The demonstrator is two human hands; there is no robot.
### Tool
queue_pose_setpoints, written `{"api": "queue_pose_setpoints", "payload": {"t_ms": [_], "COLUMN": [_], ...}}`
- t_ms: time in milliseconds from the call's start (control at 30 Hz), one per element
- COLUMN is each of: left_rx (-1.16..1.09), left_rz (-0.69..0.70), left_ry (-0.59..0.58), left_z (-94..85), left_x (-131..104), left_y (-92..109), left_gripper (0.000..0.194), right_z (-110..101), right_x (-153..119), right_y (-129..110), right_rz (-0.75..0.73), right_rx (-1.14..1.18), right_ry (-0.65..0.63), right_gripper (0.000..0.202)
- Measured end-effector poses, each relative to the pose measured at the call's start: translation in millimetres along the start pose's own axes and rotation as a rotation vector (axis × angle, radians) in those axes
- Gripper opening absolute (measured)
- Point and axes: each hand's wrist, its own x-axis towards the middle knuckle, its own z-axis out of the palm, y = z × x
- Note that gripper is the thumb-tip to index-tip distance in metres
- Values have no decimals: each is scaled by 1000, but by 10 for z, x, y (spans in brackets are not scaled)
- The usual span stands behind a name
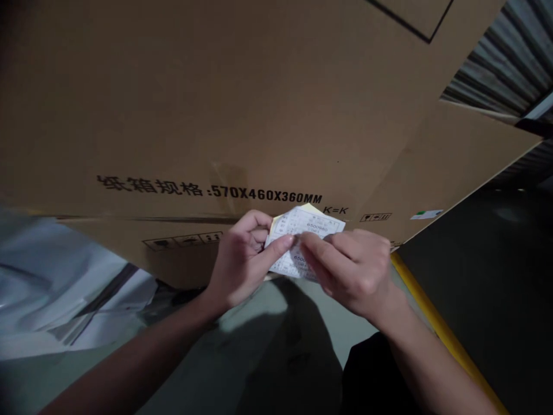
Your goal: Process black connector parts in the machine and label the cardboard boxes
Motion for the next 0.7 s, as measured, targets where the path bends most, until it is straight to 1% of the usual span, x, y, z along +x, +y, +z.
{"api": "queue_pose_setpoints", "payload": {"t_ms": [100,167,233,333,400,567,633,700], "left_rx": [-27,-58,-74,-33,28,218,246,225], "left_rz": [30,75,110,161,209,346,357,340], "left_ry": [-125,-216,-264,-260,-271,-357,-372,-370], "left_z": [-5,-22,-43,-73,-91,-147,-163,-171], "left_x": [-37,-69,-98,-122,-122,-96,-93,-99], "left_y": [-31,-54,-75,-94,-95,-70,-52,-37], "left_gripper": [28,32,47,77,85,78,77,75], "right_z": [40,79,116,158,176,185,176,160], "right_x": [27,23,8,-14,-17,-1,4,9], "right_y": [-17,2,29,47,38,23,29,24], "right_rz": [71,120,132,110,89,31,35,69], "right_rx": [192,283,295,236,252,321,394,498], "right_ry": [-59,-57,-37,-10,-25,-96,-115,-129], "right_gripper": [14,14,20,25,24,13,12,13]}}
